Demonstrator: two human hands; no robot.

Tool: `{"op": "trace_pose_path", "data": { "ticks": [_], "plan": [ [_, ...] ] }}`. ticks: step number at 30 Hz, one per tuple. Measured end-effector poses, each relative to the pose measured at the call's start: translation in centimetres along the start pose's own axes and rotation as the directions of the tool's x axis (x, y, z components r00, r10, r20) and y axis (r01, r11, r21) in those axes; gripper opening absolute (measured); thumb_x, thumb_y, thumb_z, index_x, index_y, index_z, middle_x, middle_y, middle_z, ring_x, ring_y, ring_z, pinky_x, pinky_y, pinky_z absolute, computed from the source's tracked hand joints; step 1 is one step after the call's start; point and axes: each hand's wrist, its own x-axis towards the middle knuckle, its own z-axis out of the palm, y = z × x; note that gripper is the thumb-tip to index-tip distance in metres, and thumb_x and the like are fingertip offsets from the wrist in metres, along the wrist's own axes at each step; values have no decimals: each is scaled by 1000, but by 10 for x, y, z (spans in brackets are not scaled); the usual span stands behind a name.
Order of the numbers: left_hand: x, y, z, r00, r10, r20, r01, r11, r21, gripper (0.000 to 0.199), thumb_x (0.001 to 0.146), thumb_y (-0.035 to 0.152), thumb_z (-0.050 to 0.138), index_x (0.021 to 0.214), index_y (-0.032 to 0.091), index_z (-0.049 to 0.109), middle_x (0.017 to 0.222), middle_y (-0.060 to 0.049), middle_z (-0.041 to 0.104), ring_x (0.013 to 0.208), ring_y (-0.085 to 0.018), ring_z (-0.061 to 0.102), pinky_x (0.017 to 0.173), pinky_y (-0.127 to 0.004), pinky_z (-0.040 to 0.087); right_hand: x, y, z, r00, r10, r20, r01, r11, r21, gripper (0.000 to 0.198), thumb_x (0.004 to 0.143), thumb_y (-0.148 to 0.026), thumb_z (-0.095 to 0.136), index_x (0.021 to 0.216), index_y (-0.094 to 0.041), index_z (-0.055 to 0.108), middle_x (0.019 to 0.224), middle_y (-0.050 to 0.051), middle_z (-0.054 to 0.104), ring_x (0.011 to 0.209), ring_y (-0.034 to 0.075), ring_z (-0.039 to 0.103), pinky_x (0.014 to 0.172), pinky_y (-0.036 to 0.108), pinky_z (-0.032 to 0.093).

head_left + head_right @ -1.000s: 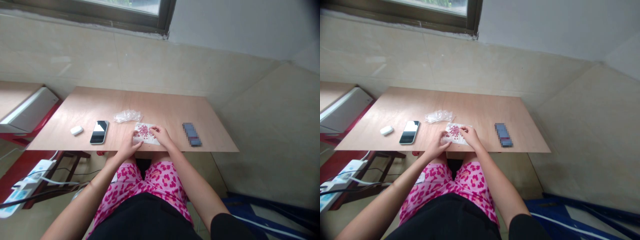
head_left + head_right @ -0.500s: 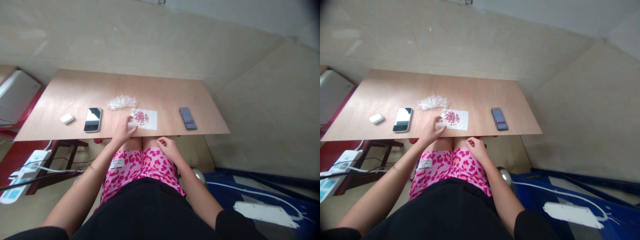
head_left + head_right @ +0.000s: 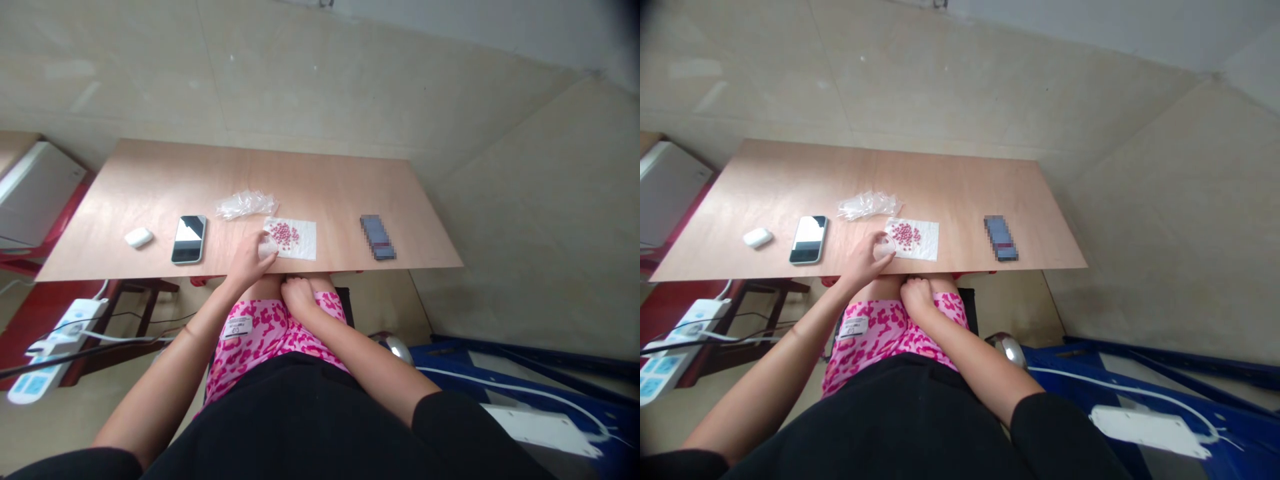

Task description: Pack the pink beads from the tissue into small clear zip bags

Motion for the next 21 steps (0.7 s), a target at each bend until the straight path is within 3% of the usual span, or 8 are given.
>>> {"op": "trace_pose_path", "data": {
  "ticks": [5,8,10,12,14,16,18,21],
  "plan": [
    [3,2,-3,1000,0,4,0,1000,-8,49,91,33,71,135,20,53,130,-15,66,122,-33,64,107,-50,50,8,-3,-6,1000,20,17,-20,1000,0,36,95,-2,50,112,-5,81,112,24,78,98,34,75,88,41,56],
    [2,3,-4,1000,5,1,-4,1000,-15,49,91,32,71,135,19,53,130,-15,66,122,-33,64,107,-50,50,-6,9,-14,999,-35,-7,35,998,44,23,97,-17,61,107,-11,81,106,18,80,94,32,75,84,38,56],
    [0,4,-3,1000,11,5,-11,1000,-23,50,91,31,71,136,20,52,131,-15,66,122,-33,64,107,-50,51,-19,21,-23,992,-100,-72,113,970,214,17,95,-30,70,97,-17,80,97,12,80,87,28,75,78,34,55],
    [-2,4,-1,999,31,18,-30,999,-38,51,91,30,71,137,20,51,132,-15,65,124,-33,64,107,-51,51,-29,32,-35,977,-101,-190,183,855,485,16,96,-34,69,91,-20,77,88,6,78,79,22,73,74,30,54],
    [-4,6,1,998,58,37,-56,997,-53,53,91,29,72,139,21,50,135,-15,65,127,-33,63,109,-51,50,-31,40,-52,952,8,-306,220,678,702,20,100,-37,63,96,-21,75,84,3,76,75,19,71,71,28,53],
    [-5,8,4,994,88,61,-84,994,-66,53,92,30,72,140,22,50,136,-15,64,129,-33,62,111,-52,49,-24,41,-69,913,152,-379,245,539,806,25,101,-41,61,103,-20,73,84,3,75,73,19,69,68,28,53],
    [-7,11,6,991,115,76,-109,991,-79,54,92,31,72,140,22,50,138,-15,64,131,-33,61,111,-52,49,-11,39,-83,890,193,-414,277,493,825,27,99,-42,62,106,-19,74,83,3,74,72,19,68,67,28,52],
    [-8,14,6,987,141,81,-132,986,-102,54,93,33,72,141,22,50,137,-15,65,129,-33,63,110,-52,51,6,39,-96,902,66,-427,332,528,781,28,96,-43,68,109,-20,79,85,4,75,75,19,66,69,28,51]
  ]
}}
